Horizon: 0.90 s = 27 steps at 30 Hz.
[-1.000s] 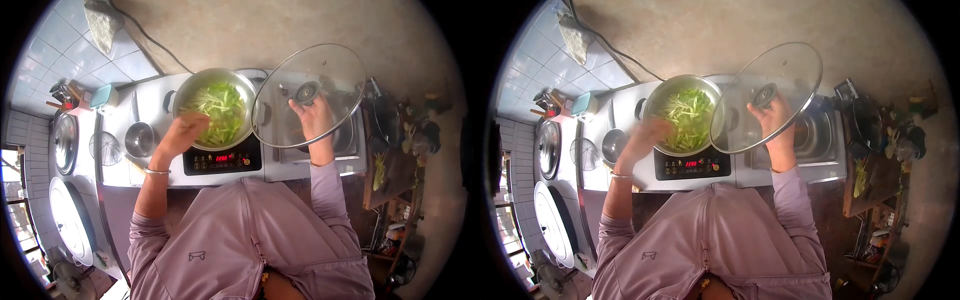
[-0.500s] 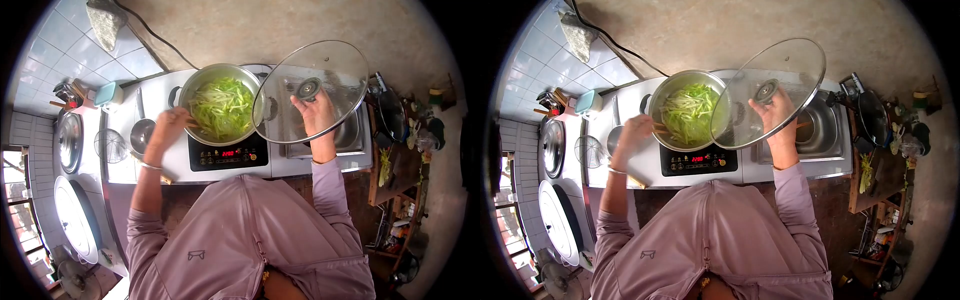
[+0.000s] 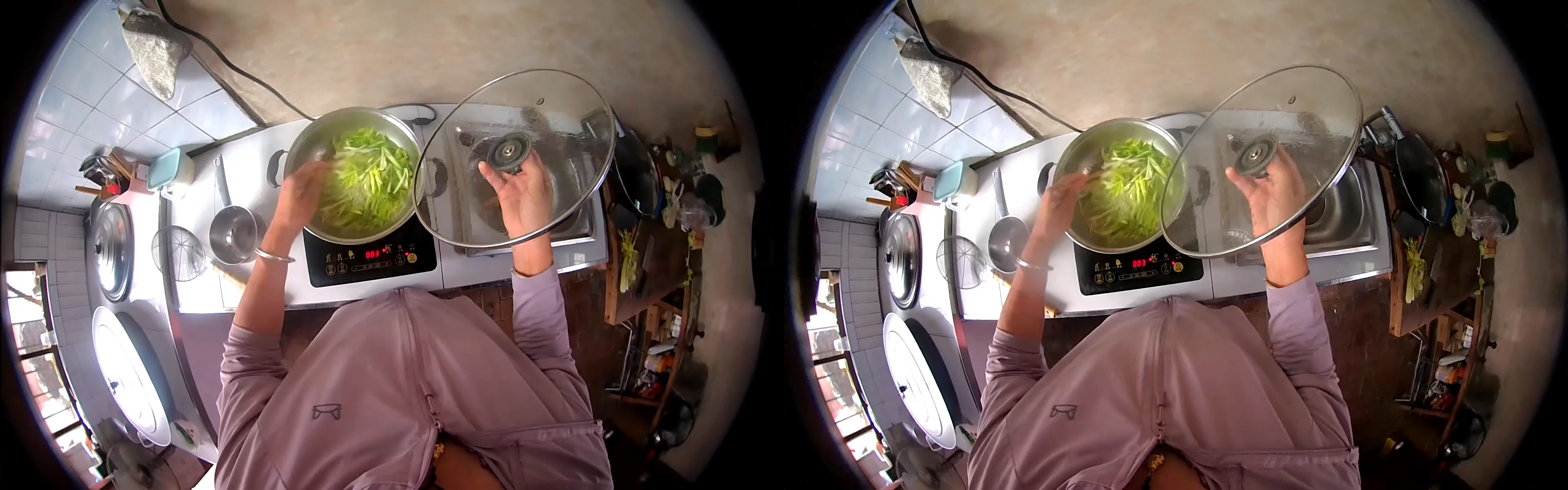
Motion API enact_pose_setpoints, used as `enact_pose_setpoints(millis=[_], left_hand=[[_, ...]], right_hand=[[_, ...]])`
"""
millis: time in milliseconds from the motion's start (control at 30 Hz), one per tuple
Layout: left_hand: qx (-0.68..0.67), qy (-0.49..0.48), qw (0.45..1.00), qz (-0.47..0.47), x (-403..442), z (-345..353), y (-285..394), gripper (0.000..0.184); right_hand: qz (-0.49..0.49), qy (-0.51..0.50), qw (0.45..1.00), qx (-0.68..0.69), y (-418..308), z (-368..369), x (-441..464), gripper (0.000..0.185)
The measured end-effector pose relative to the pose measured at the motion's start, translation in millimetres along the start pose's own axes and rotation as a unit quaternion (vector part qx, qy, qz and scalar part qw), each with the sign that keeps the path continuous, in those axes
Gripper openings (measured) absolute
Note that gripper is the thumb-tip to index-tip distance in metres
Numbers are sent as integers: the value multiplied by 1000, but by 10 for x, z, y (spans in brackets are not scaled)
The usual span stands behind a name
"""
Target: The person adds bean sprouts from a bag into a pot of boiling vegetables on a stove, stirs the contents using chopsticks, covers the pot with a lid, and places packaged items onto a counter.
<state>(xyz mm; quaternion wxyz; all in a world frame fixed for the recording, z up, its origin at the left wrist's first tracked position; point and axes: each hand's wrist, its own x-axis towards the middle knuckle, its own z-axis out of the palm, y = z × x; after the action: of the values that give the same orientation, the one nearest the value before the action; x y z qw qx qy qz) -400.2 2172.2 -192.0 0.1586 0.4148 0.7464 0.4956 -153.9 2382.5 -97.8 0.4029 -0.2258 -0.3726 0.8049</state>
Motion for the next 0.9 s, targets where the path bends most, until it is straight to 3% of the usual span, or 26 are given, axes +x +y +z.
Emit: enact_pose_setpoints(millis=[100,233,300,400,433,533,600,667,733,833,900], left_hand=[[-123,-27,992,-31,68,-168,106,20],[1,72,992,-104,449,-209,55,20],[5,56,997,57,611,37,-453,21],[17,-36,994,98,430,329,-33,21],[-1,-106,994,19,332,266,242,21],[-20,-195,980,-41,269,-102,394,20],[41,-186,981,-25,261,-180,581,21],[-193,-176,964,-45,247,-58,640,23],[-178,-237,949,-110,232,238,607,24],[-121,-217,964,-92,278,277,259,23],[-237,-159,954,-97,315,23,-68,24]], right_hand=[[3,20,1000,-2,-19,-64,-14,22],[-2,22,1000,-10,-58,-68,-64,22],[-2,12,1000,-6,-82,-68,-85,22],[-19,21,1000,-3,-80,-112,-123,22],[-19,23,1000,-4,-87,-134,-123,22],[-26,11,1000,-3,-91,-200,-111,23],[-23,13,999,23,-90,-243,-117,24],[-21,16,999,38,-66,-274,-128,23],[-19,15,998,54,-30,-284,-110,23],[-24,-5,997,79,-32,-315,-136,26],[-29,-2,997,78,-52,-334,-151,24]])
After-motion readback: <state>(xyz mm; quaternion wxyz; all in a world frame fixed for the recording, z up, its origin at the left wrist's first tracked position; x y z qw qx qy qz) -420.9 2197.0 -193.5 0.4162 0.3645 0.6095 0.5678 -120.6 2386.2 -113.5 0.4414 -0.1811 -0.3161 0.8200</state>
